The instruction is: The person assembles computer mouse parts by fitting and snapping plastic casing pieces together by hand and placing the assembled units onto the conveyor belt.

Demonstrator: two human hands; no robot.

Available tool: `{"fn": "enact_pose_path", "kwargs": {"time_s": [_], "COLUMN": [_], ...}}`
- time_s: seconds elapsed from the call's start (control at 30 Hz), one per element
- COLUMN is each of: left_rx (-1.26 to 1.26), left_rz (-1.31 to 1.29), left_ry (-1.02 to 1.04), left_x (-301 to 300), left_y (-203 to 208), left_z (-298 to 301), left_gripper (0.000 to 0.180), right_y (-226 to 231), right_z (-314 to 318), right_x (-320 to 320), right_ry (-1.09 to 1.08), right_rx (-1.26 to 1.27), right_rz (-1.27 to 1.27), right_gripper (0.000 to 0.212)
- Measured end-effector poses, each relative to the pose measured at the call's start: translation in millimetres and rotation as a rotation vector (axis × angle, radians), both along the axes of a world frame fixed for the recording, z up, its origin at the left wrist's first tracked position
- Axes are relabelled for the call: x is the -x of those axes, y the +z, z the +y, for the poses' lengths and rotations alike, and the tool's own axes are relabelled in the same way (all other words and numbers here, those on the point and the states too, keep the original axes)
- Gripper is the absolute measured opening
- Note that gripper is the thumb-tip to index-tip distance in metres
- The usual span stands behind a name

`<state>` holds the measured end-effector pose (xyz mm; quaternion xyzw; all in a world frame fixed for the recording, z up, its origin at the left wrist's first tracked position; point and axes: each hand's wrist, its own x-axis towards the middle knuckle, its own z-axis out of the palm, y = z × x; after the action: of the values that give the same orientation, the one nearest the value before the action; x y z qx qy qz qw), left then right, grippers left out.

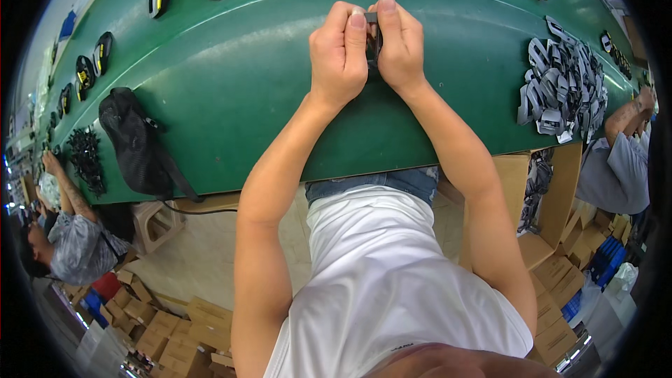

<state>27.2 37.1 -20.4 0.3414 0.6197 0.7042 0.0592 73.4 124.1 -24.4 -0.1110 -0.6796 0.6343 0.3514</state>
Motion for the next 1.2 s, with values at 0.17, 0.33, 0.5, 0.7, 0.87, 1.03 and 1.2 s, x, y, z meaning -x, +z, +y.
{"fn": "enact_pose_path", "kwargs": {"time_s": [0.17, 0.33, 0.5, 0.7, 0.87, 1.03, 1.2], "left_rx": [0.036, 0.047, 0.046, 0.114, 0.009, -0.007, 0.007], "left_rz": [-0.01, 0.005, -0.078, -0.164, 0.017, 0.055, 0.107], "left_ry": [0.007, 0.055, 0.053, 0.026, 0.076, 0.056, 0.091], "left_x": [1.2, -1.9, -2.8, 3.6, -0.9, -2.9, -2.6], "left_y": [-1.9, -3.9, -1.2, -7.9, -4.9, -3.4, -5.7], "left_z": [1.1, 3.4, 6.4, 2.5, 8.3, 6.0, 6.3], "left_gripper": [0.024, 0.022, 0.022, 0.023, 0.026, 0.024, 0.024], "right_y": [-3.9, 0.7, 2.4, 2.5, -8.3, -10.4, -13.2], "right_z": [3.6, 0.4, 8.4, 0.0, 6.0, 6.0, 2.2], "right_x": [2.3, 0.9, -2.1, -2.6, -1.4, 0.0, 0.3], "right_ry": [0.017, -0.1, -0.133, -0.177, -0.078, -0.083, -0.069], "right_rx": [0.015, -0.181, -0.376, -0.486, -0.172, -0.116, -0.01], "right_rz": [-0.039, -0.028, -0.035, 0.08, 0.016, 0.041, 0.015], "right_gripper": [0.043, 0.042, 0.036, 0.036, 0.045, 0.046, 0.046]}}
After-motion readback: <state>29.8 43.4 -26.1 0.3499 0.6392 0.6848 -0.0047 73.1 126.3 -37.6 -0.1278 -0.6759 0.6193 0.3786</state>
